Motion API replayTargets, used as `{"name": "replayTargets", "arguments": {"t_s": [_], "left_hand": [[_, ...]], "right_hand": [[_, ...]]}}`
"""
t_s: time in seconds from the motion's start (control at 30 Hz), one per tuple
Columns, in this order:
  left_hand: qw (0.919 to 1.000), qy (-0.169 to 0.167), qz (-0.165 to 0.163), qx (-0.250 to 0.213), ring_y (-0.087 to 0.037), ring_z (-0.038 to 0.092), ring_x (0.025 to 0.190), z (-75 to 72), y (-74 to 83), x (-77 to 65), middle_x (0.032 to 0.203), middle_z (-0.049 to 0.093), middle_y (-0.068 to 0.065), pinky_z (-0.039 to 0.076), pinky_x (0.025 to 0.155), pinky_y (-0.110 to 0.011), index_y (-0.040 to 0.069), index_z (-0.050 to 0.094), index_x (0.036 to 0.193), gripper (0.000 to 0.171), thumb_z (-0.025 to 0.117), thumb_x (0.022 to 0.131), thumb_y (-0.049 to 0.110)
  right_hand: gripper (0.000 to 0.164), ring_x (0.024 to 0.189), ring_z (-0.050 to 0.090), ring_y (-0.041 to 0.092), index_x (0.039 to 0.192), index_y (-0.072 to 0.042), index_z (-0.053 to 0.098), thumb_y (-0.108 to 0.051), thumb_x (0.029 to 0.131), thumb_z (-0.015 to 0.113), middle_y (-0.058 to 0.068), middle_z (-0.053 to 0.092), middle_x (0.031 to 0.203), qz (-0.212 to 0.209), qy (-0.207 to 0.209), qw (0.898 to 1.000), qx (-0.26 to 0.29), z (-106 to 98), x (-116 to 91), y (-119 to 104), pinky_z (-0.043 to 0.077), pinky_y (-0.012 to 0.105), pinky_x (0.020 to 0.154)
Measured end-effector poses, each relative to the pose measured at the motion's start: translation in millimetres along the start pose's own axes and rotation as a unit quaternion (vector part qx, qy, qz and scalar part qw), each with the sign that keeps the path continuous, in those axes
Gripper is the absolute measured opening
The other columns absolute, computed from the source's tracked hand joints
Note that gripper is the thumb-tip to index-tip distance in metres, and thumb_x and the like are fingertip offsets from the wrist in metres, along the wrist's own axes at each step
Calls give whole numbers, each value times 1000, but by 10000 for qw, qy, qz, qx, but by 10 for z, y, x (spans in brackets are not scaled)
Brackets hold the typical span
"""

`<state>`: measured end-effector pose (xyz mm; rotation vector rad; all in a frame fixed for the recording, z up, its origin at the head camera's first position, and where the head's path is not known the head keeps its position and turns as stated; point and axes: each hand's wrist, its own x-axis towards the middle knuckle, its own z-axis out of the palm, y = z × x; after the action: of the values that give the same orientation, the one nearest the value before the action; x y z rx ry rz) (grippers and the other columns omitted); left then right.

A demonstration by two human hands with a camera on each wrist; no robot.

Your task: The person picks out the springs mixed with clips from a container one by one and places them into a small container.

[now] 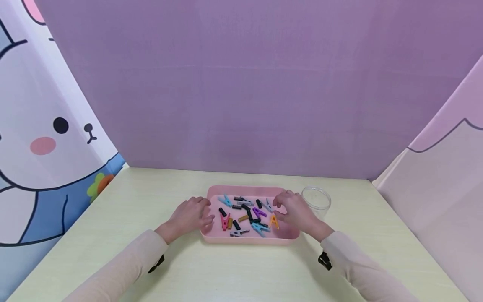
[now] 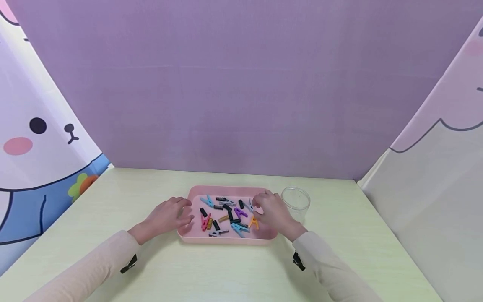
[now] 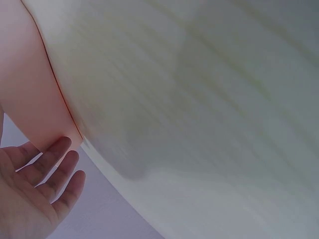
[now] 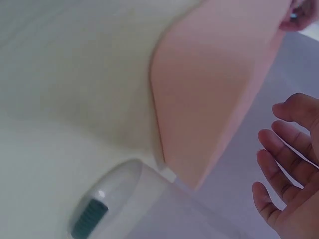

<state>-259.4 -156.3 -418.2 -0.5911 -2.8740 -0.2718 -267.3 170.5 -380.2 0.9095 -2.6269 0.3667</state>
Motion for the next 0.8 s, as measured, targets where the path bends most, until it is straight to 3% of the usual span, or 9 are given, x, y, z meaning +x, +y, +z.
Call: {"name": "replayTargets", "arguments": {"t_s": [0.23, 0.4, 0.8], "left_hand": [[10000, 1, -12, -32, -25, 58, 96, -12, 11, -10, 108, 63, -9, 52, 78, -38, 7, 60, 111, 49, 62, 79, 44], [10000, 43, 2, -11, -25, 58, 96, -2, 5, -16, 108, 63, -9, 52, 78, -38, 7, 60, 111, 48, 62, 79, 44], [10000, 63, -12, 17, -25, 58, 95, -9, 13, -25, 108, 63, -9, 53, 77, -38, 7, 60, 110, 49, 62, 79, 44]], "right_hand": [[16, 77, 48, 11, 83, -11, 66, -15, 70, 74, -4, 62, 77, -30, -440, 9989, 164, 119, -10, -76, 40, 29, 67], [15, 73, 44, 8, 85, -12, 67, -17, 72, 74, -6, 63, 78, 150, -879, 9954, 349, 186, -6, -124, 41, 23, 66], [13, 81, 47, 10, 86, -15, 68, -20, 75, 73, -6, 65, 85, -35, -1120, 9933, 296, 278, -29, -142, 42, 29, 75]]}}
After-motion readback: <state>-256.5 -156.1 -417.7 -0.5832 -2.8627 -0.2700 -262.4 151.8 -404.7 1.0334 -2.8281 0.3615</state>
